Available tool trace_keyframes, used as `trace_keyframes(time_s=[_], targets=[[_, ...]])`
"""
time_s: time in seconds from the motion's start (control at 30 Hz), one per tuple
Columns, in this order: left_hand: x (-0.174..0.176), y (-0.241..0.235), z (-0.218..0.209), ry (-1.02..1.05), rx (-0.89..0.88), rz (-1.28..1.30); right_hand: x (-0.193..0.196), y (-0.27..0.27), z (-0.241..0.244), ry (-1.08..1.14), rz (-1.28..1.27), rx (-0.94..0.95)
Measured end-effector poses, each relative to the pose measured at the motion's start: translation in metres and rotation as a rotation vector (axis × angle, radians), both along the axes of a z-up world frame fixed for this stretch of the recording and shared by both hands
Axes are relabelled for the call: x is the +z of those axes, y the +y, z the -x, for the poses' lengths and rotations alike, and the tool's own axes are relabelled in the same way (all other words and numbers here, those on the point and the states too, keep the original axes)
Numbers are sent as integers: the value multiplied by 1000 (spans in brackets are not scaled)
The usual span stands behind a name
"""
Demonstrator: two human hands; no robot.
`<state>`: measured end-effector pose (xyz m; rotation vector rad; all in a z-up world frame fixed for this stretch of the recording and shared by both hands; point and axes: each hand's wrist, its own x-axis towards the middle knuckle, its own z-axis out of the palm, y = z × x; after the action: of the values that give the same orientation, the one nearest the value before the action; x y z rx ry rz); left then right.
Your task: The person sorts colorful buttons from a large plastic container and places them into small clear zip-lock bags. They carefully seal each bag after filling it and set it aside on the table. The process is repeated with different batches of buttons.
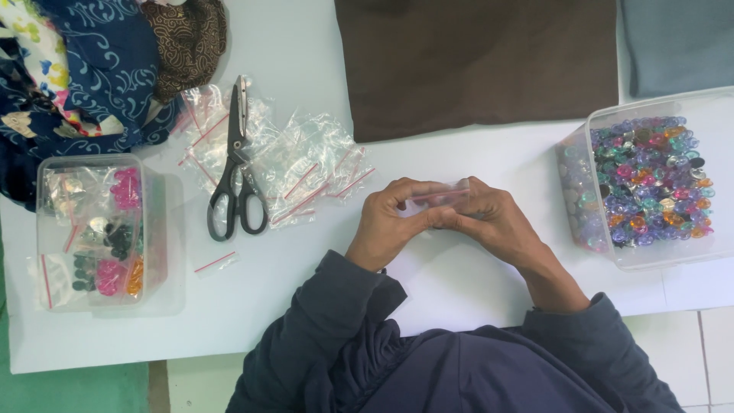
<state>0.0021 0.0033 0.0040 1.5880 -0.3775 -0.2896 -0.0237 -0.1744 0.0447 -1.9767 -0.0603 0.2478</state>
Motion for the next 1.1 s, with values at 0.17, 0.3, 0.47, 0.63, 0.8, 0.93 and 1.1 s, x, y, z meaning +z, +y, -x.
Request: trace_keyframes(time_s=[0.17, 0.3, 0.47, 0.63, 0.8, 0.93, 1.1], targets=[[-13, -1, 0, 19, -10, 15, -14, -4, 2, -6, -19, 37], [-11, 1, -3, 67, 48, 39, -13, -8, 1, -9, 2, 4], [-11, -1, -1, 85, 77, 58, -15, -8, 2, 13, 2, 13], [-9, 0, -3, 101, 64, 57, -11, -9, 3, 3, -27, 16], [-8, 2, -2, 110, 43, 28, -16, -12, 3, -27, -28, 1], [1, 6, -6, 102, 12, -49, -8, -15, 1, -59, -51, -47], [-3, 6, -10, 145, 29, -50, -9, -16, 3, 35, -92, -107]])
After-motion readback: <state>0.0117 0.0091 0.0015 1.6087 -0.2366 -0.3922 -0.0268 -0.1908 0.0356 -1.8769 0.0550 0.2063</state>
